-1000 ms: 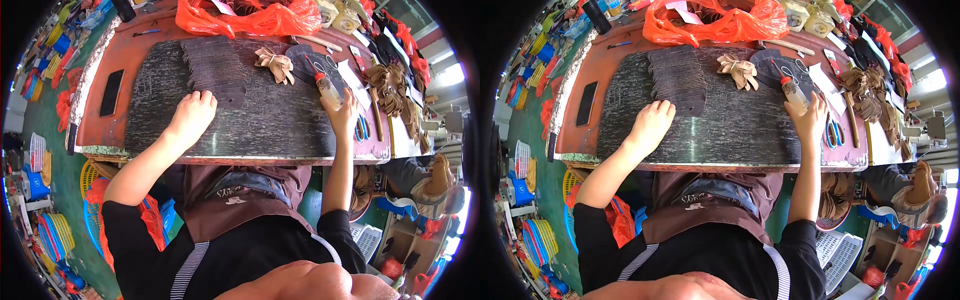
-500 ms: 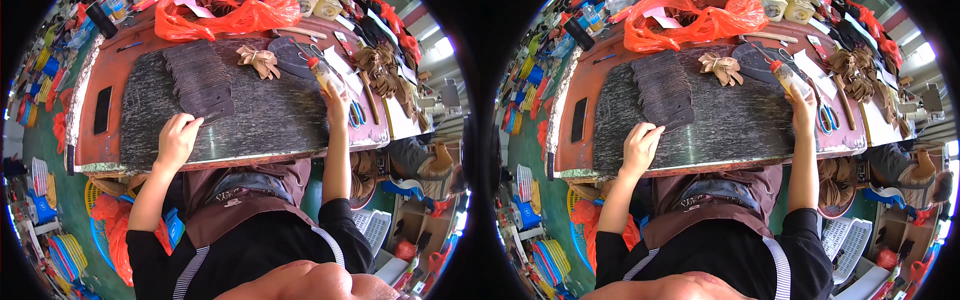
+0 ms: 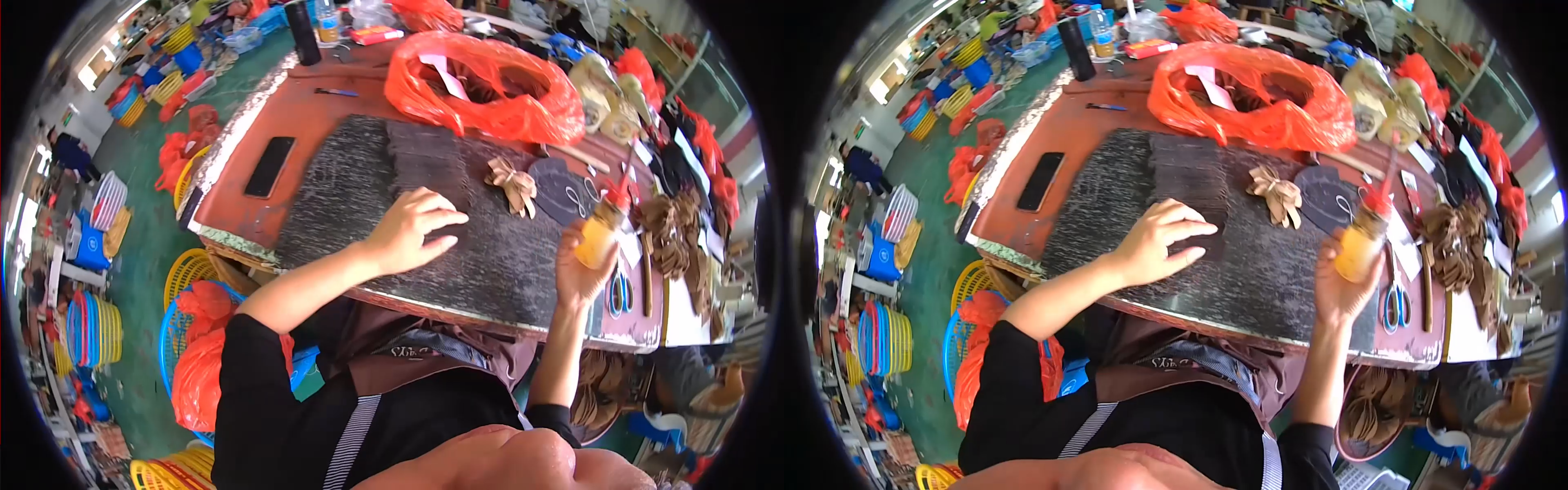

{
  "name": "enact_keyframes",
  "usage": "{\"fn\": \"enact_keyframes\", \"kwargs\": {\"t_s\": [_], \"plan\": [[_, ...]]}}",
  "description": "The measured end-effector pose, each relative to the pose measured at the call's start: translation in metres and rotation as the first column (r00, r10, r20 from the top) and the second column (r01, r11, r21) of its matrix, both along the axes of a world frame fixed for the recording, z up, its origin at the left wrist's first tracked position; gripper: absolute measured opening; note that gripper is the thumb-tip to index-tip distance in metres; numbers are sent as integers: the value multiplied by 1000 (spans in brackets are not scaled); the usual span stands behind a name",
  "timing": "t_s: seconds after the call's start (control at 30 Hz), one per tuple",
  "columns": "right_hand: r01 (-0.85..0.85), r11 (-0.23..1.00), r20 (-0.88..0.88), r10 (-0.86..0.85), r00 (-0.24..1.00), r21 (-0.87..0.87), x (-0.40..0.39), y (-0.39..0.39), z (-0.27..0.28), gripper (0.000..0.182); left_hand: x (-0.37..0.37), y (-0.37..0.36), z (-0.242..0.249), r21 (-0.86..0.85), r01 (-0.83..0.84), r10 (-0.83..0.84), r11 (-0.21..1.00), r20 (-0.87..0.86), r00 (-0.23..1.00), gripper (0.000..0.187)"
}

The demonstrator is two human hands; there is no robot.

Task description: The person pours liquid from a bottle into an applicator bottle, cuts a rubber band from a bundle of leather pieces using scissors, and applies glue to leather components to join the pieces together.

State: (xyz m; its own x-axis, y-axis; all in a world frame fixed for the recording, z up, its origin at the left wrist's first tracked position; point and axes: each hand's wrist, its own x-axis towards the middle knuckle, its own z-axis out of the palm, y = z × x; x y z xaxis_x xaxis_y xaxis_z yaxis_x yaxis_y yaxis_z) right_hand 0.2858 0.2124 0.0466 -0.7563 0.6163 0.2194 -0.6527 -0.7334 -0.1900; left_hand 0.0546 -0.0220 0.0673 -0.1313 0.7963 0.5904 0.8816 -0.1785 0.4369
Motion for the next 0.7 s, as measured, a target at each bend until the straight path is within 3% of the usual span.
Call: {"fn": "enact_keyframes", "kwargs": {"t_s": [0.1, 0.13, 0.2, 0.33, 0.4, 0.47, 0.5, 0.57, 0.6, 0.63, 0.7], "plan": [[111, 994, 52, -110, 992, 1, 16, 12, -5, 57, -36, -12, 4, -65, -60, 63, 996, 46, 997, 29], [62, 997, -9, -61, 998, 38, 23, 16, -10, 58, -46, -19, 3, -66, -96, 99, 993, 44, 994, 27], [232, 963, 150, -251, 956, 135, 33, 20, -18, 62, -61, -37, 3, -110, -188, 189, 976, 0, 982, 27], [201, 915, 354, -328, 876, 349, 47, 32, -36, 64, -85, -88, -14, -224, -284, 279, 932, -53, 959, 30], [34, 958, 288, -119, 950, 284, 54, 41, -38, 57, -105, -107, -15, -272, -332, 338, 903, -24, 941, 28], [120, 982, 354, -166, 920, 149, 51, 46, -44, 53, -123, -117, 1, -278, -360, 366, 891, -33, 930, 31], [168, 972, 352, -217, 911, 165, 46, 48, -48, 53, -135, -122, 10, -281, -377, 373, 883, -67, 925, 29], [100, 985, 289, -138, 947, 143, 43, 61, -64, 54, -162, -125, 31, -309, -402, 371, 862, -157, 915, 27], [231, 969, 347, -248, 905, 89, 32, 54, -53, 56, -176, -120, 44, -340, -419, 364, 842, -214, 906, 27], [190, 958, 269, -246, 931, 216, 28, 64, -56, 59, -187, -110, 61, -420, -448, 399, 789, -205, 894, 27], [117, 968, 253, -173, 952, 221, 15, 83, -63, 59, -224, -85, 89, -471, -509, 369, 721, -361, 857, 26]]}}
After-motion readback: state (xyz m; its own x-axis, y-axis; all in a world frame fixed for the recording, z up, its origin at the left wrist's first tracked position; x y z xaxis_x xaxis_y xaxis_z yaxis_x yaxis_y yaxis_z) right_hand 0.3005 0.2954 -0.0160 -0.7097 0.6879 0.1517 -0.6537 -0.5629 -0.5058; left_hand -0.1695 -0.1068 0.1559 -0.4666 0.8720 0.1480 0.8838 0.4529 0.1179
